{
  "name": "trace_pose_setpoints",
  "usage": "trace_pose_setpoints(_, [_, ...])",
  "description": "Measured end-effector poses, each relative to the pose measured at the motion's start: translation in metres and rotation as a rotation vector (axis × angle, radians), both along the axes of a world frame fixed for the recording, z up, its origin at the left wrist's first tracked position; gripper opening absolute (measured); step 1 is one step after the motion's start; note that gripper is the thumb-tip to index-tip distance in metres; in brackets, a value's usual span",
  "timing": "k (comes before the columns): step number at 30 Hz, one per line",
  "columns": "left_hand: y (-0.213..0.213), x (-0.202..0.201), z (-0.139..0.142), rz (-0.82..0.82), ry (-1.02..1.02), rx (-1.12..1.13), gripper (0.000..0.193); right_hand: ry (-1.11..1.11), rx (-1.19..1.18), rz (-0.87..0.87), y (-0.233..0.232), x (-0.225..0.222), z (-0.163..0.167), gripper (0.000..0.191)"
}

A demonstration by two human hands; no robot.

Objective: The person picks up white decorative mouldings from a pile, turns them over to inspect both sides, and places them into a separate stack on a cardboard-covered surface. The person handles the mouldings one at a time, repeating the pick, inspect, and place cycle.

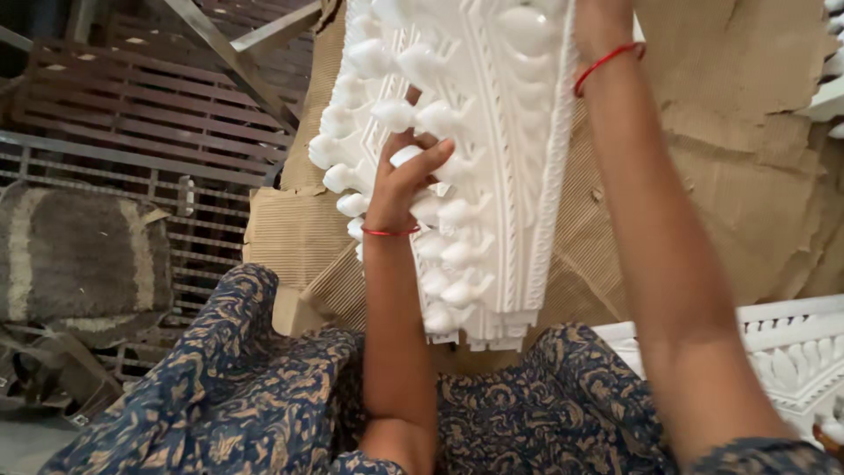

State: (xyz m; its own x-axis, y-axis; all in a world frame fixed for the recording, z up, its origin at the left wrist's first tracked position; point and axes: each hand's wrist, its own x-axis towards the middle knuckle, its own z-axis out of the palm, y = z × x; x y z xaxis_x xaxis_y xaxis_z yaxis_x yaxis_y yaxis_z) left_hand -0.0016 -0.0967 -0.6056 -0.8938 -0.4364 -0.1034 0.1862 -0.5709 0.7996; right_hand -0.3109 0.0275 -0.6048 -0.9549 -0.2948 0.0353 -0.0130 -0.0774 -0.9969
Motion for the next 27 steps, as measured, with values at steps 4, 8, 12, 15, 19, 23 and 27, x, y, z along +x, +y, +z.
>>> trace_pose_setpoints(4, [-0.007, 0.017, -0.003, -0.017, -0.069, -0.025, 0.084, -0.067, 0.086, -0.047, 0.005, -0.008, -0.050, 0.059])
trace_pose_setpoints(8, [-0.007, 0.023, -0.018, -0.010, -0.114, -0.031, 0.082, -0.071, 0.130, -0.040, 0.031, -0.017, -0.058, 0.056])
trace_pose_setpoints(12, [-0.013, 0.019, -0.020, 0.137, -0.264, 0.048, 0.060, -0.042, 0.167, -0.055, 0.071, -0.026, -0.039, 0.052])
trace_pose_setpoints(15, [-0.020, 0.022, -0.007, 0.269, -0.246, 0.076, 0.052, -0.010, 0.190, -0.065, 0.101, -0.032, -0.017, 0.050])
trace_pose_setpoints(19, [-0.032, 0.034, 0.006, 0.339, -0.135, 0.002, 0.059, 0.021, 0.219, -0.001, 0.118, -0.014, 0.003, 0.046])
trace_pose_setpoints(23, [-0.035, 0.032, -0.019, 0.400, -0.305, -0.180, 0.038, 0.071, 0.161, 0.190, 0.092, 0.022, 0.013, 0.043])
trace_pose_setpoints(27, [-0.018, 0.021, -0.060, 0.279, -0.139, -0.157, 0.048, 0.001, 0.060, 0.282, 0.052, 0.044, 0.016, 0.040])
